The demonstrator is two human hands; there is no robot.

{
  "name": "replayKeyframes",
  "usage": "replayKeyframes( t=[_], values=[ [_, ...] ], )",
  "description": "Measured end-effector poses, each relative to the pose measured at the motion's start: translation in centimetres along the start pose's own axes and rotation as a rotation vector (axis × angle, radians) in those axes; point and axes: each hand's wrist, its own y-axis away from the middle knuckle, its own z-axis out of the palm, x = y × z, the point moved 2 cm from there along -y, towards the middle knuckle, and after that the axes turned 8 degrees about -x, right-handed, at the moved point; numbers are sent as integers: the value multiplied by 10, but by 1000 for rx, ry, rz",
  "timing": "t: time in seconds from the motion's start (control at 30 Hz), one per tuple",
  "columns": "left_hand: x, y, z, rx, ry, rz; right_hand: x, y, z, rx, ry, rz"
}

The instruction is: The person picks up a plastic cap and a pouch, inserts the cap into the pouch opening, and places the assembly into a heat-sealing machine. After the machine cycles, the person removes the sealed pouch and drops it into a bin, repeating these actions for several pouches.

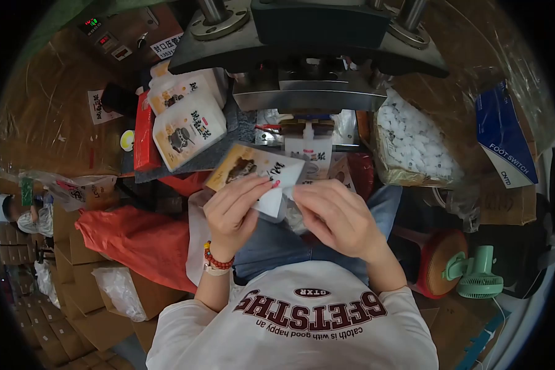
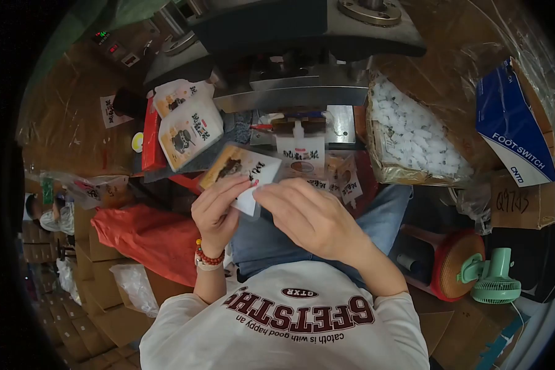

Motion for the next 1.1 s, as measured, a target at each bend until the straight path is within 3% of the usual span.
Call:
replayKeyframes(
  t=[0.13,0.2,0.23,0.27,0.33,0.37,0.47,0.5,0.57,0.8,0.87,0.97,1.03,1.1],
  values=[
    [9,-6,4,-119,360,88,1,6,-23,9,-308,212],
    [0,2,41,-240,676,-234,8,5,-22,43,-184,318],
    [-8,9,59,-366,856,-506,13,4,-22,76,-69,415],
    [-11,9,72,-359,854,-500,19,10,-22,131,57,419],
    [-18,1,97,-328,1180,-793,16,18,-35,247,53,477],
    [-17,-9,101,-217,1373,-846,12,23,-42,309,-75,520],
    [-30,-37,109,-144,1488,-882,12,41,-54,408,-92,491],
    [-41,-41,111,-227,1515,-917,10,43,-52,402,-94,490],
    [-45,-45,117,-197,1545,-908,7,50,-46,498,-216,581],
    [-48,-43,125,-162,1593,-903,-1,51,-27,362,-350,522],
    [-45,-45,117,-243,1586,-911,-6,46,-21,372,-395,538],
    [-60,-23,111,-368,1175,-872,-8,40,3,300,-470,578],
    [-57,1,100,-195,1258,-960,-14,43,29,153,-521,618],
    [-81,55,122,10,1146,-800,-24,42,59,-40,-574,573]
  ],
)
